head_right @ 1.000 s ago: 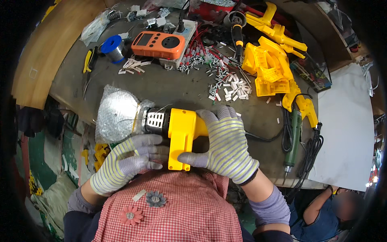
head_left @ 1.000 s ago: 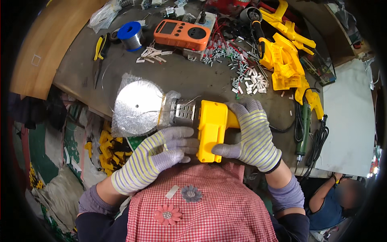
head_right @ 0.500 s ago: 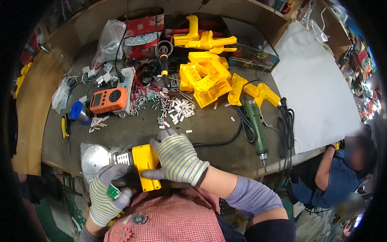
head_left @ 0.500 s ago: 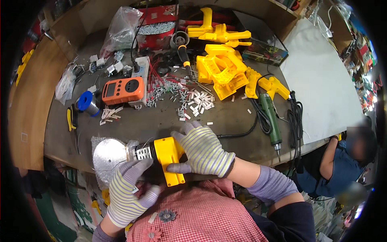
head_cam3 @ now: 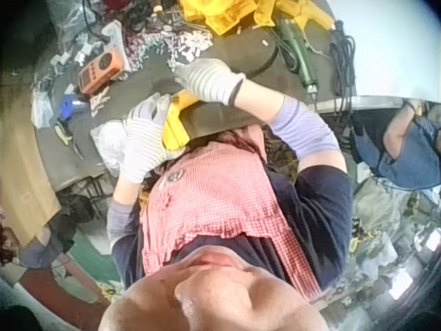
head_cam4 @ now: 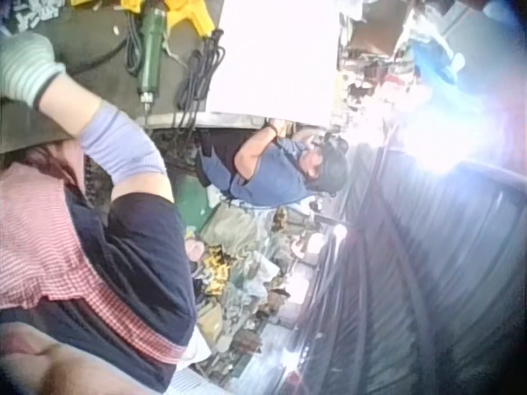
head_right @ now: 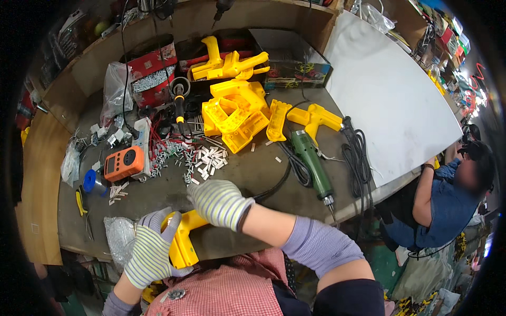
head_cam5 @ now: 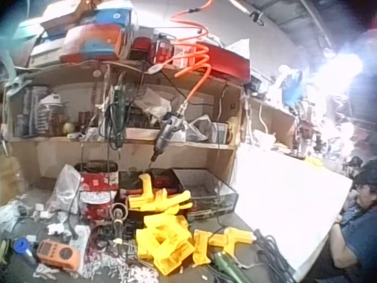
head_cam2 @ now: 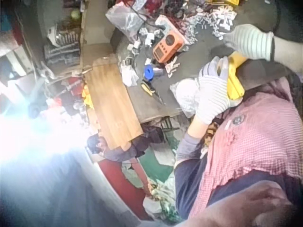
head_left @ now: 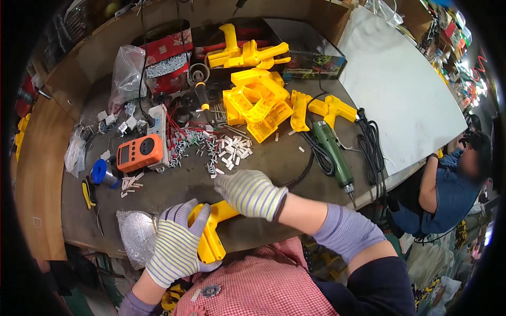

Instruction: Assembling and soldering components inside a yellow plastic enclosure for a handheld electronic device.

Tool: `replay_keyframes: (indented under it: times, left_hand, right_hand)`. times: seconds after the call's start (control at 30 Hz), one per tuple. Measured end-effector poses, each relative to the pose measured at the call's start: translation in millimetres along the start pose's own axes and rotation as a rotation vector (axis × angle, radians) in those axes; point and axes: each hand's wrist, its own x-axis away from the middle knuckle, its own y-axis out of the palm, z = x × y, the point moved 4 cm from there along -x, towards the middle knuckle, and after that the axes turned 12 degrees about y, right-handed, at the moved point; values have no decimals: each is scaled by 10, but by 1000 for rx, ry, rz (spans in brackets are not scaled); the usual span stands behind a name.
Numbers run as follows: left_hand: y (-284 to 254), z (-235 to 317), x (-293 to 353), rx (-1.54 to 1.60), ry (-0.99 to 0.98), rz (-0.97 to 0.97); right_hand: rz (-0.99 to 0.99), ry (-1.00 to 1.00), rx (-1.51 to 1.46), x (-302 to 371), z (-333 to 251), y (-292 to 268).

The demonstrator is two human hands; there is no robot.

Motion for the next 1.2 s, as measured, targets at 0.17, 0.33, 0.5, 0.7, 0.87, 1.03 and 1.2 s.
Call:
replay_keyframes:
  times: [0.17,0.33,0.5,0.7,0.87,1.03,1.2]
  left_hand:
    - [60,3,-9,-29,21,-36]
    - [-118,105,-69,-21,-54,-116]
    - [-725,532,-227,12,258,454]
    - [61,220,-570,121,175,196]
    - [65,168,-555,142,179,122]
    - [21,194,-593,179,182,91]
    - [70,210,-606,164,192,63]
  right_hand:
    - [150,76,-10,76,-1,36]
    - [191,59,-37,68,-32,5]
    - [174,79,-74,68,31,14]
    - [-22,14,-50,76,108,101]
    - [528,-22,140,45,437,-351]
    - [609,81,631,-173,1096,-662]
    - [473,268,-899,31,1218,-852]
